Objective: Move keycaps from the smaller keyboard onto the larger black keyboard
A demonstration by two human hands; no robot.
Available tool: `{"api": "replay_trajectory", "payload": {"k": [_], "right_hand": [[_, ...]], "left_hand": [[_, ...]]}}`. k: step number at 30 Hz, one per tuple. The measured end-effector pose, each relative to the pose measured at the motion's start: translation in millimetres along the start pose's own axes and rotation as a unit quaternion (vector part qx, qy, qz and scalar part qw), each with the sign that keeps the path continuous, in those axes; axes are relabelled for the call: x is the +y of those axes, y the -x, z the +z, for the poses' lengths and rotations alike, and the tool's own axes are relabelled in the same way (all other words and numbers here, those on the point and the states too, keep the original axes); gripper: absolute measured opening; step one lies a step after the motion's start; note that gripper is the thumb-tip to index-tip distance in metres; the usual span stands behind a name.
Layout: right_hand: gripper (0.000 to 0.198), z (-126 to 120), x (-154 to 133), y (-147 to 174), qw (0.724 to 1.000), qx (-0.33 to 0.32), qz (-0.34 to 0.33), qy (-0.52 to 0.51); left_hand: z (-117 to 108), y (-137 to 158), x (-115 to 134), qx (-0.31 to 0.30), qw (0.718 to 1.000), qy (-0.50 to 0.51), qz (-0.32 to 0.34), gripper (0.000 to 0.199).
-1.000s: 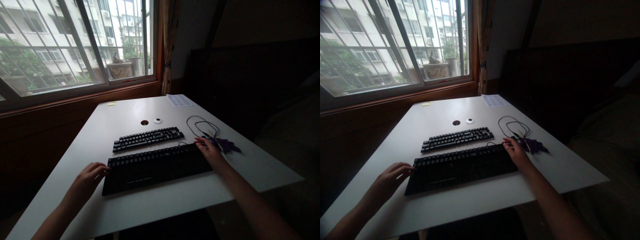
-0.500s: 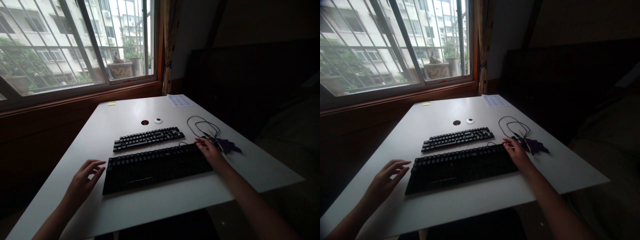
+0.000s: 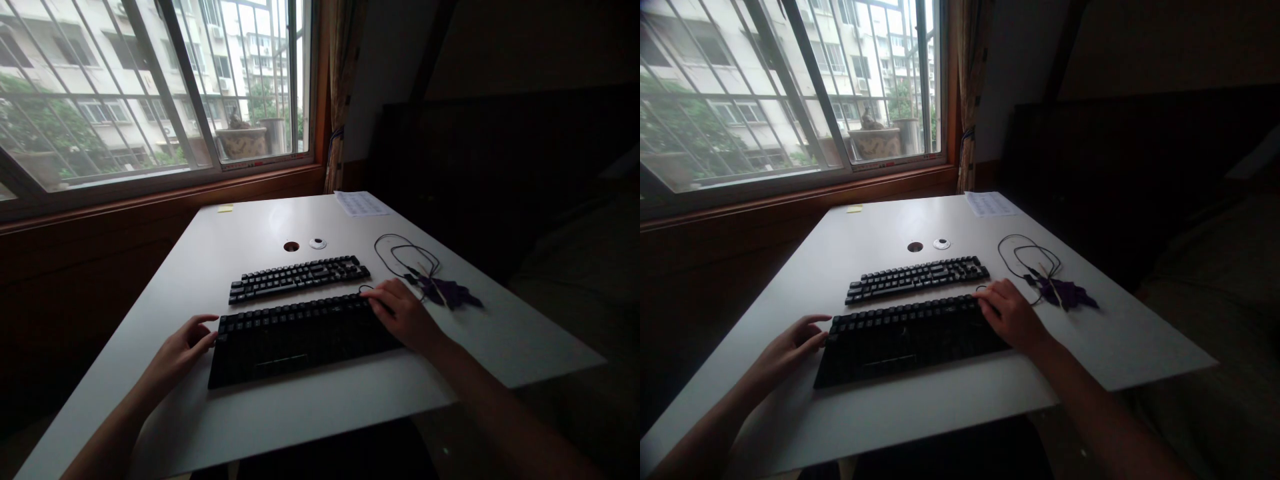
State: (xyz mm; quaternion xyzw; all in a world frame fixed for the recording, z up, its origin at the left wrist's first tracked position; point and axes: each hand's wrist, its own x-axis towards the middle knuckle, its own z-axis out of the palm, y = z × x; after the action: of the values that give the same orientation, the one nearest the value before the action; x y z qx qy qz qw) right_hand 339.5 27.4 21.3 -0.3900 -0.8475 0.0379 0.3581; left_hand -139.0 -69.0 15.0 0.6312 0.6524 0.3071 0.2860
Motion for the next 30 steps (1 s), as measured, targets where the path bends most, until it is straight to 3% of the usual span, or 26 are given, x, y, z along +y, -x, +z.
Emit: {"api": "replay_trajectory", "payload": {"k": [6, 11, 15, 19, 30], "right_hand": [[0.026, 57.5, -81.7, -47.0, 0.972, -0.122, -0.196, -0.043], [0.036, 116.6, -120.0, -79.1, 0.946, -0.169, -0.275, -0.022], [0.044, 148.6, -132.1, -90.8, 0.931, -0.183, -0.316, -0.017], [0.047, 160.8, -130.8, -90.2, 0.928, -0.191, -0.318, -0.022], [0.049, 156.4, -136.3, -84.8, 0.935, -0.201, -0.292, -0.007]], "left_hand": [[8.8, 3.2, -7.3, 0.041, 0.999, -0.002, -0.01, 0.062], [13.9, 3.6, -12.9, 0.058, 0.998, -0.009, 0.002, 0.056], [15.5, 2.8, -16.9, 0.067, 0.998, -0.019, 0.009, 0.055], [16.5, 2.7, -20.3, 0.059, 0.998, -0.017, 0.01, 0.053], [16.9, 3.5, -11.7, 0.05, 0.999, 0.014, 0.002, 0.057]]}}
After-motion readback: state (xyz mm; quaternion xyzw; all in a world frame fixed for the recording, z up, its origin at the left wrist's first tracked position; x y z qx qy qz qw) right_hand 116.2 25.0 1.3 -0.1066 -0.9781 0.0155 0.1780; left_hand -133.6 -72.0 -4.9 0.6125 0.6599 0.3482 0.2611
